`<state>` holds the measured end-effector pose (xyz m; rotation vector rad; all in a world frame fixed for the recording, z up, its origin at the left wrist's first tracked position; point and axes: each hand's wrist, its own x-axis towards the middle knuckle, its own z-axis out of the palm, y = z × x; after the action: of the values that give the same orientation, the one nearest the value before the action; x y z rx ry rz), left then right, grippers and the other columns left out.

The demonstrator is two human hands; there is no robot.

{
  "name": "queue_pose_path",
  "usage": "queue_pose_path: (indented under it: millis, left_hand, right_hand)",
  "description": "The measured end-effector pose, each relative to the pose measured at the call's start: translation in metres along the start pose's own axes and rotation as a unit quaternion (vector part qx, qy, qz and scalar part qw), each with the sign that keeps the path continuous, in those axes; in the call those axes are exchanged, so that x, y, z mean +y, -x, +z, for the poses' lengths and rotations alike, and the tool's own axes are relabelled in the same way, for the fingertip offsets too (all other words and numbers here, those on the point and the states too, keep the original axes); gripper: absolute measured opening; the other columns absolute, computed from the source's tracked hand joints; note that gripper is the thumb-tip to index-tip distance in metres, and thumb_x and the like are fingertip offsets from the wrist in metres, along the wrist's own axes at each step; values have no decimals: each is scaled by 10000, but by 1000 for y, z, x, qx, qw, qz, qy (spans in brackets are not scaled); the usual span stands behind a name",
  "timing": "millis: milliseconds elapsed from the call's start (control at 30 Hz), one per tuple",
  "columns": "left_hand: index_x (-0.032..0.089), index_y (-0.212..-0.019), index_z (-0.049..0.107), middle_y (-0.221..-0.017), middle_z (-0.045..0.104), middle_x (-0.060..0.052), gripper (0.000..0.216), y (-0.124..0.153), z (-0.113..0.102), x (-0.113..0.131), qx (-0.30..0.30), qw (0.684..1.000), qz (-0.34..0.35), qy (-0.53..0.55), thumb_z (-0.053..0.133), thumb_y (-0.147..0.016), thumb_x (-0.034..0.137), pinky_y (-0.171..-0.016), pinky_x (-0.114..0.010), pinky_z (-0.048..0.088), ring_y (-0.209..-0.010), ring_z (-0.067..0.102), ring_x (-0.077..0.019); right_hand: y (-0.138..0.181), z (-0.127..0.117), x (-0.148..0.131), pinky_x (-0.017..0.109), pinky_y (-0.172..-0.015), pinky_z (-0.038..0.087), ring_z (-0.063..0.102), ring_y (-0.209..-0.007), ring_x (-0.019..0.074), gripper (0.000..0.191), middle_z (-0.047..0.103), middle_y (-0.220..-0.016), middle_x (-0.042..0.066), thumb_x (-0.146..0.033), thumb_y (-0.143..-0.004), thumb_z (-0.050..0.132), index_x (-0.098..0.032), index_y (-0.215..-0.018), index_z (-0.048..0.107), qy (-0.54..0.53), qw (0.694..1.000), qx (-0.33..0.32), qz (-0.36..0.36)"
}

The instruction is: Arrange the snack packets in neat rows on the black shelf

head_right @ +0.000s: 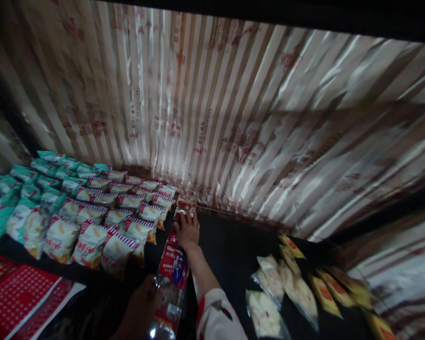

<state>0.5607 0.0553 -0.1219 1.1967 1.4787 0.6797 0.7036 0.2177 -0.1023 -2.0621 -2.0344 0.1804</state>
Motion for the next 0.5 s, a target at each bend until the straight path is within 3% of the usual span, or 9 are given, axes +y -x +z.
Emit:
queue_pose_path:
  millis: [100, 233, 500]
  left_hand:
    - [209, -848, 504, -808, 660, 7, 98, -4, -1, -2, -18, 999, -24, -21, 438, -781, 234, -681, -191, 424, -757, 614, -137]
    - [223, -914, 550, -894, 689, -1, 168, -10, -1, -7, -31, 995, -41, -87, 464, -774, 258, -725, -189, 425, -849, 636, -157]
    - [250, -937, 549, -877, 701, -5, 197, -11, 4, -12, 6, 992, -26, -127, 453, -777, 313, -728, -192, 429, -832, 661, -163]
  right_hand:
    - [-11, 6, -7, 475, -1055, 170, 111, -1388, 328, 545, 288, -1494, 59, -507, -885, 390, -259, -1370, 400, 23, 1000, -7, 1]
    - [-21, 17, -6, 488, -1051, 147, 145, -1380, 331, 553, 326, -1475, 80, -537, -886, 364, -280, -1375, 388, 46, 999, 17, -11]
    - [-34, 31, -1, 492, -1054, 130, 188, -1369, 316, 533, 346, -1464, 82, -511, -905, 323, -285, -1386, 368, 65, 996, 53, -9]
